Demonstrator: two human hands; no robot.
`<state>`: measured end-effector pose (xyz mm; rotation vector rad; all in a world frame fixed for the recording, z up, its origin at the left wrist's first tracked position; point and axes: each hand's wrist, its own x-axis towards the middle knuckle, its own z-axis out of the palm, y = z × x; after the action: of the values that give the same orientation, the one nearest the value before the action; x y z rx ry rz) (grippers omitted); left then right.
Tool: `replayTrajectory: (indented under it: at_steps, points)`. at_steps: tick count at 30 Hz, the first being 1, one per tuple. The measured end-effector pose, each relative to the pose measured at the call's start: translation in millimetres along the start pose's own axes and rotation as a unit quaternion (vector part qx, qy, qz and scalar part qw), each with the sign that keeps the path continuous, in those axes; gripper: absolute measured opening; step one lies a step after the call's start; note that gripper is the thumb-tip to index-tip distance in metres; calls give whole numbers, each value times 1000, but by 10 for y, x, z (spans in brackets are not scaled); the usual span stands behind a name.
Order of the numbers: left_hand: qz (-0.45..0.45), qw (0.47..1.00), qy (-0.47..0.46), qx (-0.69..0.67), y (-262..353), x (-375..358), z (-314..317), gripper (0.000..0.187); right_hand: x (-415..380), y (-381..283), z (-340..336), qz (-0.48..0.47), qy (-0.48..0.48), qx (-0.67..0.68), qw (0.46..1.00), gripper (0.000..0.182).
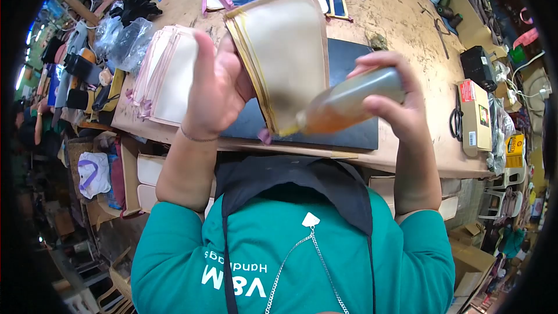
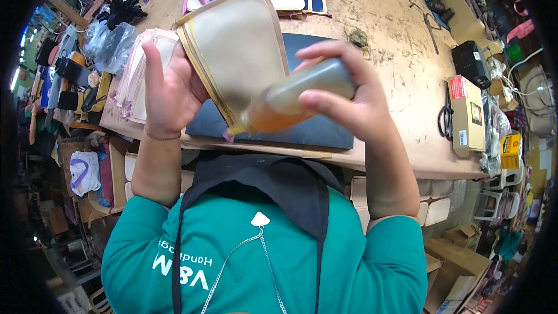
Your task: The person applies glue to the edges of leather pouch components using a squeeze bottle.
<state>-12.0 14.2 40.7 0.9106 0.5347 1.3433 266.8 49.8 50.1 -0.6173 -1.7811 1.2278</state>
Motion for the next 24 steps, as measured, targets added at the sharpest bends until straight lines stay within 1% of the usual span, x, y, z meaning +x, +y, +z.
replayTrajectory:
  at_steps: [2, 3, 5, 6, 7, 8, 9, 10, 12, 15, 17, 21, 24]
  points:
    - [25, 987, -42, 151, -70, -87, 31, 88, 39, -65, -44, -63, 84, 51, 993, 49]
    - [32, 978, -60, 198, -82, -130, 61, 86, 67, -128, -58, -101, 125, 74, 984, 52]
    - [51, 951, -94, 289, -104, -216, 121, 86, 125, -286, -96, -189, 160, 54, 967, 59]
    - [63, 913, -107, 388, -109, -245, 114, 84, 135, -356, -112, -199, 165, 33, 966, 61]
    - [75, 865, -119, 482, -119, -251, 101, 83, 139, -423, -124, -210, 169, 12, 963, 63]
    - [120, 852, -127, 494, -160, -223, 99, 79, 135, -471, -127, -220, 173, -8, 960, 64]
    - [164, 837, -134, 505, -202, -195, 96, 76, 120, -510, -120, -211, 167, -39, 962, 68]
    - [152, 832, -135, 516, -194, -206, 108, 74, 93, -544, -106, -201, 161, -71, 964, 71]
    - [155, 832, -132, 515, -209, -202, 118, 71, 85, -546, -101, -195, 158, -90, 964, 72]
    - [172, 831, -126, 514, -243, -191, 118, 68, 99, -509, -89, -195, 165, -59, 965, 66]
    - [154, 816, -127, 542, -203, -225, 117, 67, 74, -516, -41, -177, 169, -47, 968, 64]
    - [156, 811, -117, 551, -218, -224, 123, 66, 46, -544, -74, -158, 130, -136, 969, 73]
    - [166, 803, -116, 560, -202, -237, 105, 65, 43, -544, -84, -156, 148, -123, 969, 68]
